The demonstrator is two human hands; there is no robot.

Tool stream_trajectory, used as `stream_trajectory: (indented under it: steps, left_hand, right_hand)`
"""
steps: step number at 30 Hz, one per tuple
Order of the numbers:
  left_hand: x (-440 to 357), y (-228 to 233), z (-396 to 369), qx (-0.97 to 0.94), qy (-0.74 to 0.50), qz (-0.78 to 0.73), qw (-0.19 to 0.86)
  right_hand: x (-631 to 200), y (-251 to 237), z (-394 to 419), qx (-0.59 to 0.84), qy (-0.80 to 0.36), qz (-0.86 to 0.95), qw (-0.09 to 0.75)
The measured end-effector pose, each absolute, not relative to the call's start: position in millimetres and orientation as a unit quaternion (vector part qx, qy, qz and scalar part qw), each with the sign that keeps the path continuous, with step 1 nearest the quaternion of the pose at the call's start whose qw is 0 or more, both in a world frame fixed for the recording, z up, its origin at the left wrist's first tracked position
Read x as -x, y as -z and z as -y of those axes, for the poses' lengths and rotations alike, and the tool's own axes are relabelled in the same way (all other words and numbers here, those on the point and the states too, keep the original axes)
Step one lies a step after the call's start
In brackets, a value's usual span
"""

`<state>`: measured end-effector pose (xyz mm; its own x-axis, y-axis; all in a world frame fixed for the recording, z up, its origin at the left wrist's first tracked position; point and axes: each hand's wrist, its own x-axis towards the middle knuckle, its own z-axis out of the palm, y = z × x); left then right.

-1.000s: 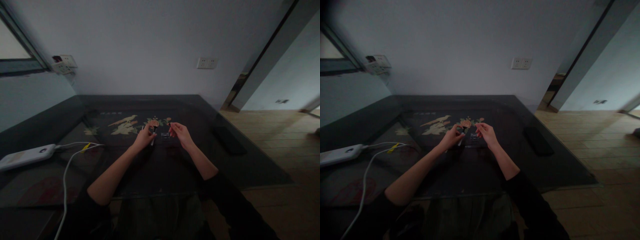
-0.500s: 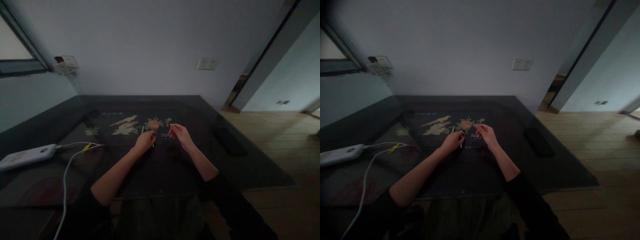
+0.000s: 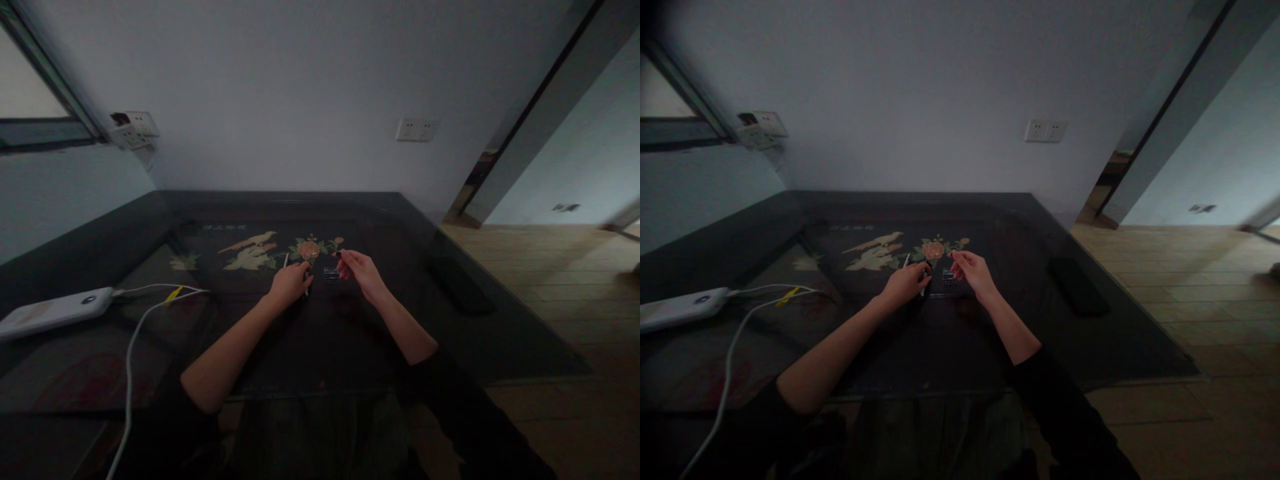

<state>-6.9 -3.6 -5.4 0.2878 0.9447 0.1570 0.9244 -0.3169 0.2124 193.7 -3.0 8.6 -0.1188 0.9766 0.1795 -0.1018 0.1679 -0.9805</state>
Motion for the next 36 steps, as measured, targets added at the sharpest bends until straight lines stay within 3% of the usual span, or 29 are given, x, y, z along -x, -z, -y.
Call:
stream_trajectory:
  steps: [17, 25, 36]
  left_hand:
    - [7, -1, 4, -0.798, -0.15, -0.582, 0.04]
    - [-7, -10, 12, -0.809, -0.419, -0.406, 0.076]
    - [-11, -6, 15, -0.827, -0.446, -0.339, 0.052]
  right_hand:
    - [-192, -7, 3, 0.401, -0.541, 0.533, 0.512]
    - [-187, -5, 7, 0.409, -0.551, 0.558, 0.468]
    - [-184, -1, 10, 0.401, -0.546, 0.614, 0.406]
